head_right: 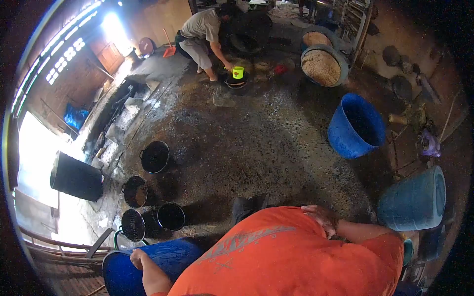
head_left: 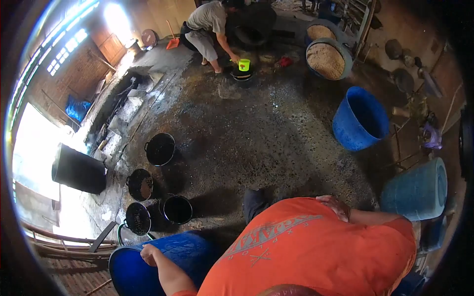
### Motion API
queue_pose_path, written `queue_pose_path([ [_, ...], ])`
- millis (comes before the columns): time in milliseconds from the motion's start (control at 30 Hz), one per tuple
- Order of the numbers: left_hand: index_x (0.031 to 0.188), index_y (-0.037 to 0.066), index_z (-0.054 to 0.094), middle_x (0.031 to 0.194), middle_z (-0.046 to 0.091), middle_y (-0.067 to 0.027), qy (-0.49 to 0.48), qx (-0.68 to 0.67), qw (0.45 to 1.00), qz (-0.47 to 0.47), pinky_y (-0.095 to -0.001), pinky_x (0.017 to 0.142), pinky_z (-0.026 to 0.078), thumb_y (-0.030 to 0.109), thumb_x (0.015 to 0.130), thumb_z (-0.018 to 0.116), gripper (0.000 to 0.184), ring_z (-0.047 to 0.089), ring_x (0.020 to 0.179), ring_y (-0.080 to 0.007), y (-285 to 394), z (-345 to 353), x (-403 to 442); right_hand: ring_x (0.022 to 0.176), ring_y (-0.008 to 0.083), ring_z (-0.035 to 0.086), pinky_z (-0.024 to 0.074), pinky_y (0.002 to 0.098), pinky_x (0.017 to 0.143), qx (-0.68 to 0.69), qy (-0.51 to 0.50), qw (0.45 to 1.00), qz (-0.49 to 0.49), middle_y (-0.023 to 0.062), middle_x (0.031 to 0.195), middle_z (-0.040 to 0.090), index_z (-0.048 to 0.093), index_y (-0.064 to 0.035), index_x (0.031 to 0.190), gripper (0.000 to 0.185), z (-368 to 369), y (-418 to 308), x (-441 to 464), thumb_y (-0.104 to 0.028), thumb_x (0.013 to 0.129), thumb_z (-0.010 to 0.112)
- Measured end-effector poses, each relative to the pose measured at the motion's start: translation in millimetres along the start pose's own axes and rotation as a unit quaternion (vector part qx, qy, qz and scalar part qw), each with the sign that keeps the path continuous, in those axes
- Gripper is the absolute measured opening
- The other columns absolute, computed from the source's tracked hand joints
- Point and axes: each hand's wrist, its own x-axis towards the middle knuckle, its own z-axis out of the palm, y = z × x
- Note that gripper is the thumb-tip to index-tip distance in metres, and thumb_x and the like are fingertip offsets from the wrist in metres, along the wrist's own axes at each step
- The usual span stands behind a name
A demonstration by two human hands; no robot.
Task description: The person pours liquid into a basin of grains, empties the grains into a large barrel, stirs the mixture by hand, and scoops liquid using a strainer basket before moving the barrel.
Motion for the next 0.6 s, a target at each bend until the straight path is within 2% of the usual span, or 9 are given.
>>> queue_pose_path([
  [167, 0.101, -0.003, 0.074, 0.103, 0.073, -0.0213, -0.009, 0.004, 1.0, -0.011, -0.0502, 0.082, 0.057, 0.049, 0.091, 0.056, 0.055, 0.071, 0.096, -0.0399, 4, -6, -5, 0.136, 0.0384, 0.042, 0.0363, 0.0495, 0.111, 0.0, 0.02, 1.0, -0.008, 0.0195, 0.151, 0.038, 0.035, -0.0097, 0.148, 0.069, -3, -12, 8, -0.033, 0.091, 0.066],
  [367, 0.101, -0.003, 0.074, 0.104, 0.073, -0.0216, -0.009, -0.005, 1.0, -0.014, -0.0511, 0.083, 0.057, 0.048, 0.091, 0.056, 0.055, 0.071, 0.096, -0.0405, 6, -12, -11, 0.135, 0.0389, 0.042, 0.0379, 0.0493, 0.11, -0.056, -0.024, 0.998, 0.015, 0.0202, 0.15, 0.038, 0.034, -0.0096, 0.148, 0.073, -5, -3, 2, -0.031, 0.088, 0.07],
  [433, 0.102, -0.003, 0.073, 0.104, 0.072, -0.0219, -0.013, -0.008, 1.0, -0.022, -0.0511, 0.083, 0.057, 0.048, 0.091, 0.057, 0.055, 0.071, 0.097, -0.0407, 7, -18, -14, 0.136, 0.0385, 0.041, 0.0371, 0.0495, 0.11, -0.012, 0.009, 1.0, -0.023, 0.0199, 0.151, 0.037, 0.034, -0.0106, 0.149, 0.073, -3, -2, 6, -0.035, 0.089, 0.068],
  [533, 0.103, -0.002, 0.073, 0.106, 0.072, -0.022, -0.025, -0.015, 0.999, -0.022, -0.0507, 0.085, 0.056, 0.048, 0.091, 0.056, 0.054, 0.07, 0.098, -0.041, 7, -21, -16, 0.137, 0.0383, 0.04, 0.0359, 0.0494, 0.111, -0.006, 0.005, 1.0, -0.025, 0.0191, 0.152, 0.036, 0.034, -0.0131, 0.149, 0.076, -4, -4, 9, -0.041, 0.088, 0.068],
  [600, 0.101, -0.001, 0.074, 0.107, 0.072, -0.0204, -0.014, -0.016, 1.0, -0.02, -0.0506, 0.087, 0.055, 0.048, 0.091, 0.056, 0.053, 0.07, 0.101, -0.0408, 5, -7, -3, 0.138, 0.0392, 0.039, 0.0354, 0.0494, 0.111, -0.035, -0.017, 0.999, -0.001, 0.0183, 0.153, 0.034, 0.034, -0.0149, 0.149, 0.084, -1, 1, 2, -0.045, 0.081, 0.075],
])
